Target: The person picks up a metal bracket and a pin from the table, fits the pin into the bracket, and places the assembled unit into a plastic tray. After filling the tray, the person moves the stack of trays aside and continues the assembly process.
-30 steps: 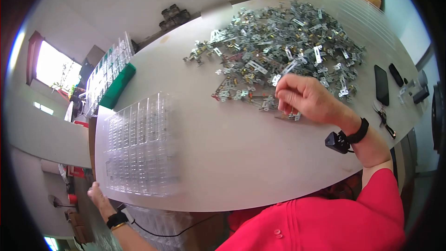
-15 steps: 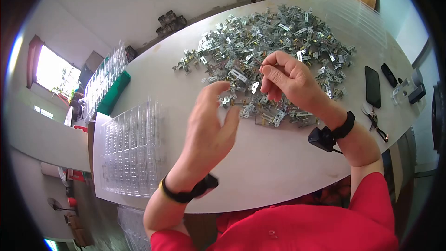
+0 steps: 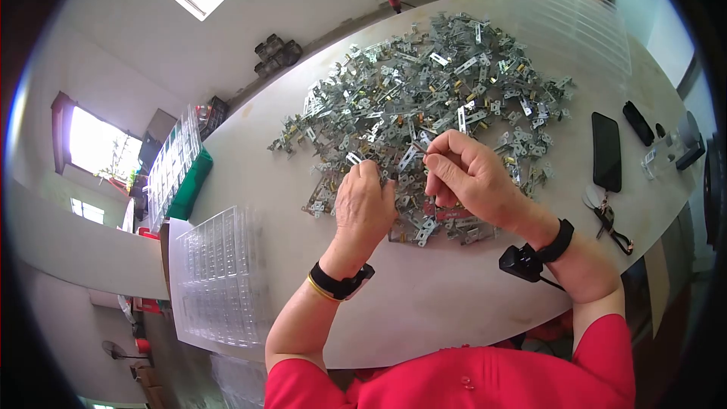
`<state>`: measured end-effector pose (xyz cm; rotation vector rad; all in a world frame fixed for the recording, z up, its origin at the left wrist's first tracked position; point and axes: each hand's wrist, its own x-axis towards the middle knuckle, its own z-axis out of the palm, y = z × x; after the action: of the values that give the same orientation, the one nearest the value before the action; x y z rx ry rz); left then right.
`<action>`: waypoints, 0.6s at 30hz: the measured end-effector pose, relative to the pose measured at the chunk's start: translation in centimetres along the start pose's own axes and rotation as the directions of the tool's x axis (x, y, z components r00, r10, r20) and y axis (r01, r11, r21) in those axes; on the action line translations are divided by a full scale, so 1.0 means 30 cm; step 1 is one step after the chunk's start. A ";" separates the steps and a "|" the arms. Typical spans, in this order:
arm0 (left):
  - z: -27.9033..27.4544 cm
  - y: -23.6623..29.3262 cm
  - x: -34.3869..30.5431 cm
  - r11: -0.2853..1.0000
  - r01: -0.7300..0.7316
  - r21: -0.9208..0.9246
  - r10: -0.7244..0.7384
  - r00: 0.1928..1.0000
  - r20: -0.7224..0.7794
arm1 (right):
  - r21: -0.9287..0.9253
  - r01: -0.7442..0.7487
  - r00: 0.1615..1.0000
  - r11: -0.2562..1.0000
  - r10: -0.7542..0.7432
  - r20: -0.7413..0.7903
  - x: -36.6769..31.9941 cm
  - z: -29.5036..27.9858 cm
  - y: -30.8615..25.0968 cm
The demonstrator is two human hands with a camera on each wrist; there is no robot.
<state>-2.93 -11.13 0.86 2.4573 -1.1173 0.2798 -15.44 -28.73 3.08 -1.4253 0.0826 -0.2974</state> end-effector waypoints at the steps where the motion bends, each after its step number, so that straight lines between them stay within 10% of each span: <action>1: 0.001 -0.002 -0.001 1.000 0.000 0.000 0.000 1.000 0.004 | 0.038 -0.063 0.998 0.997 0.063 0.001 -0.005 -0.002 -0.007; 8: -0.055 -0.082 0.016 0.995 -0.003 -0.102 -0.017 0.980 -0.198 | -0.004 -0.092 0.996 0.996 0.092 0.010 -0.023 0.004 -0.008; 11: -0.096 -0.134 -0.005 0.728 0.246 -0.640 -0.347 0.937 -0.034 | -0.020 -0.163 0.987 0.986 0.162 -0.019 -0.031 0.033 -0.026; 18: -0.183 -0.149 -0.118 0.401 0.243 -0.883 -0.397 0.915 0.071 | -0.107 -0.020 0.999 0.994 0.016 -0.033 -0.024 0.120 0.055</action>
<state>-1.92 -3.62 3.19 1.5677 -0.4517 -0.2165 -15.02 -24.89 1.92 -1.5262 0.1390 -0.3046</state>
